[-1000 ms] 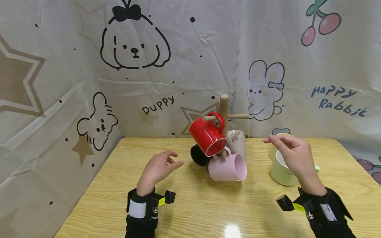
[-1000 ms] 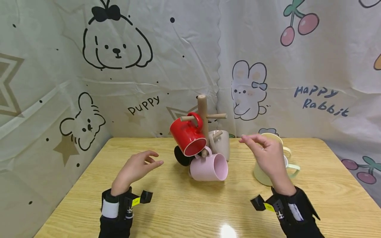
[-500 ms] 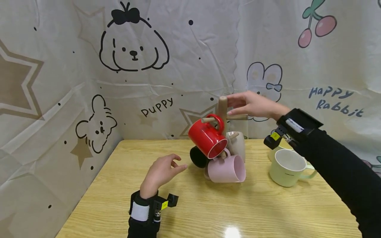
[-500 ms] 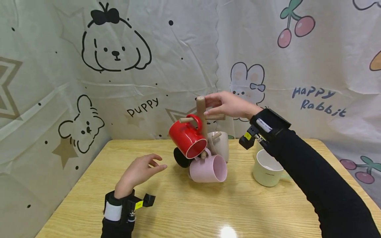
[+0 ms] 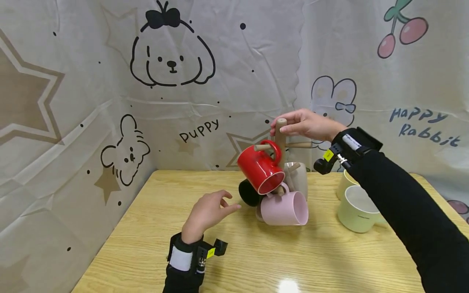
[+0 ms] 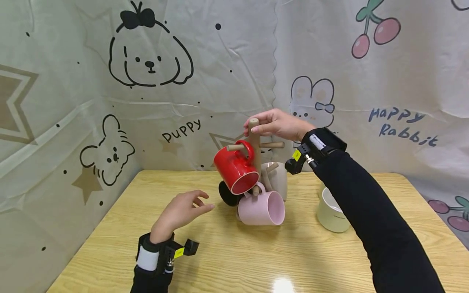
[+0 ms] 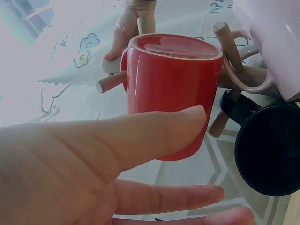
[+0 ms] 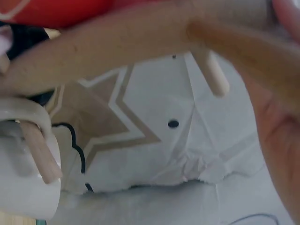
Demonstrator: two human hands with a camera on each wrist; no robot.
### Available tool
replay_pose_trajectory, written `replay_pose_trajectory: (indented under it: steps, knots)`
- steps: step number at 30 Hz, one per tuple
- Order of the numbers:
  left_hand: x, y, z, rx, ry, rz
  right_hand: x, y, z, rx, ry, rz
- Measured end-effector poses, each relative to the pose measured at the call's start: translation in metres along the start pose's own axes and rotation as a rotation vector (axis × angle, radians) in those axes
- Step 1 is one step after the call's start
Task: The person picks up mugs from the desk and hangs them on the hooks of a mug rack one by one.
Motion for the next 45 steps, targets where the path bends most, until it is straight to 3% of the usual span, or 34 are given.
replay_pose_trajectory:
  steps: [5, 12, 16, 23, 27, 31, 37, 40, 45]
  knots:
    - [0.002, 0.002, 0.002, 0.0, -0.008, 0.007, 0.005, -0.001, 0.005, -0.052, 0.104, 0.101]
    - [0.004, 0.005, 0.001, 0.004, -0.011, -0.005, 0.013, -0.002, 0.015, -0.077, 0.244, 0.103]
    - [0.004, 0.005, 0.001, 0.008, -0.009, -0.02, 0.017, -0.005, 0.018, -0.046, 0.347, 0.145]
    - [0.005, 0.005, 0.001, 0.008, -0.01, -0.031, 0.033, -0.019, 0.026, 0.034, 0.575, 0.356]
    - [0.006, 0.006, 0.001, 0.011, -0.012, -0.041, 0.043, -0.027, 0.026, 0.014, 0.695, 0.552]
    - [0.006, 0.007, 0.001, 0.02, -0.01, -0.044, 0.052, -0.03, 0.022, -0.029, 0.804, 0.632]
    - [0.006, 0.006, 0.002, 0.037, -0.004, -0.04, 0.061, -0.029, 0.017, -0.101, 0.899, 0.705]
    - [0.005, 0.005, 0.002, 0.04, 0.004, -0.046, 0.064, -0.03, 0.016, -0.136, 0.919, 0.769]
    - [0.003, 0.005, 0.002, 0.047, 0.012, -0.053, 0.064, -0.032, 0.015, -0.154, 0.926, 0.777]
Point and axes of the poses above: each hand's wrist, its own z-axis away from the middle knuckle, its own x-axis out of the palm, y = z × x, the point moved 4 cm from there along -z, towards the middle knuckle, and after that the axes turned 6 degrees about -x, right-handed, at the moved point
